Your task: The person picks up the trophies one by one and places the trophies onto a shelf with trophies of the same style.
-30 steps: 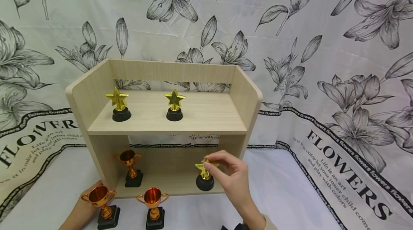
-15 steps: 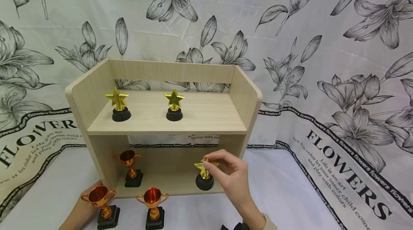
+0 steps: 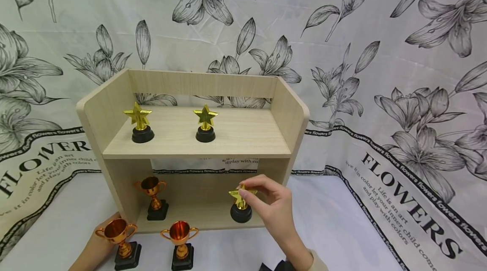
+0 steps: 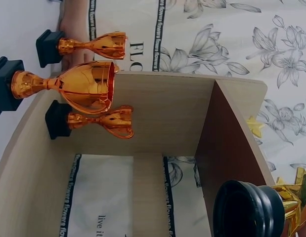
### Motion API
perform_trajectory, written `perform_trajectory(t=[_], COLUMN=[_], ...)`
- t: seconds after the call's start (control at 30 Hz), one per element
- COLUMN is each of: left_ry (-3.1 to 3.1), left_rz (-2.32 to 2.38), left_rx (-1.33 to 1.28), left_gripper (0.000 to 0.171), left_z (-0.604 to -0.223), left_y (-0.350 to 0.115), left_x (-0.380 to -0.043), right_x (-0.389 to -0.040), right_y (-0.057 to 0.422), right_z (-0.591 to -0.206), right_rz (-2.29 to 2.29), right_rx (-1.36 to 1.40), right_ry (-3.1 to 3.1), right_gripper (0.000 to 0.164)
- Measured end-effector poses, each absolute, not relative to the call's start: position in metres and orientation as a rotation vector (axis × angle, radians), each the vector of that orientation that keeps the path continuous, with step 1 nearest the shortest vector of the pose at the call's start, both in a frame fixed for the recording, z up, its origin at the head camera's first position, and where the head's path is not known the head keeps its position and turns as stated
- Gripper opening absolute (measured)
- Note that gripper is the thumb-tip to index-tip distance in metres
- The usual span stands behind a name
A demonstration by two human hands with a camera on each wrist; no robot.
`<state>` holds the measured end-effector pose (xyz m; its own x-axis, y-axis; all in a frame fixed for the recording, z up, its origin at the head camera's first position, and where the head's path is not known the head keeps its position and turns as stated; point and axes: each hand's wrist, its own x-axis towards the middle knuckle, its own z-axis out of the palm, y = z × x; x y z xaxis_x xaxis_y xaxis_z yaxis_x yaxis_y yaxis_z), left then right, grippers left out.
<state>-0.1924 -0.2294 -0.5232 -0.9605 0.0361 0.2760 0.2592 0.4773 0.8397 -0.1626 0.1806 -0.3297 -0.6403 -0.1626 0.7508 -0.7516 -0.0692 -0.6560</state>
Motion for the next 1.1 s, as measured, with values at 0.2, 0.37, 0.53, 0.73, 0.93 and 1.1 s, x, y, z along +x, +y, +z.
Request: perform_trajectory(t=[0.2, 0.37, 0.53, 0.73, 0.93, 1.1], left_ry=[-2.502, -2.504, -2.515, -2.506, -2.522, -2.528], left_rz=[-1.468, -1.455, -1.429, -1.417, -1.422, -1.418], left_rx=[-0.270, -0.268, -0.261, -0.283, -0.275, -0.266], left_gripper=[0.046, 0.045, 0.046, 0.046, 0.048, 0.050], left_z=[-0.5241, -0.5249, -0.5259, -0.5245, -0.5221, -0.5218], left_y=[-0.2297, -0.2299, -0.2304, -0.2306, -0.2300, -0.2297], left_x=[-0.1931, -0.1935, -0.1939, -0.1945, -0.1943, -0.1950], right_x=[-0.1633, -0.1634, -0.1636, -0.1638, -0.1650, -0.1652], right_y=[0.1797, 0.1795, 0.1785, 0.1769, 0.1756, 0.1752], right_z=[-0.3287, -0.3284, -0.3271, -0.3252, -0.3235, -0.3219], right_rz=[1.750, 1.748, 1.744, 1.743, 1.737, 1.729], right_rx=[0.980, 0.978, 0.987, 0.979, 0.976, 0.953], right_ry=[-1.773, -1.775, -1.768, -1.773, -1.774, -1.802], right_gripper=[0.020, 0.020, 0.020, 0.020, 0.019, 0.017])
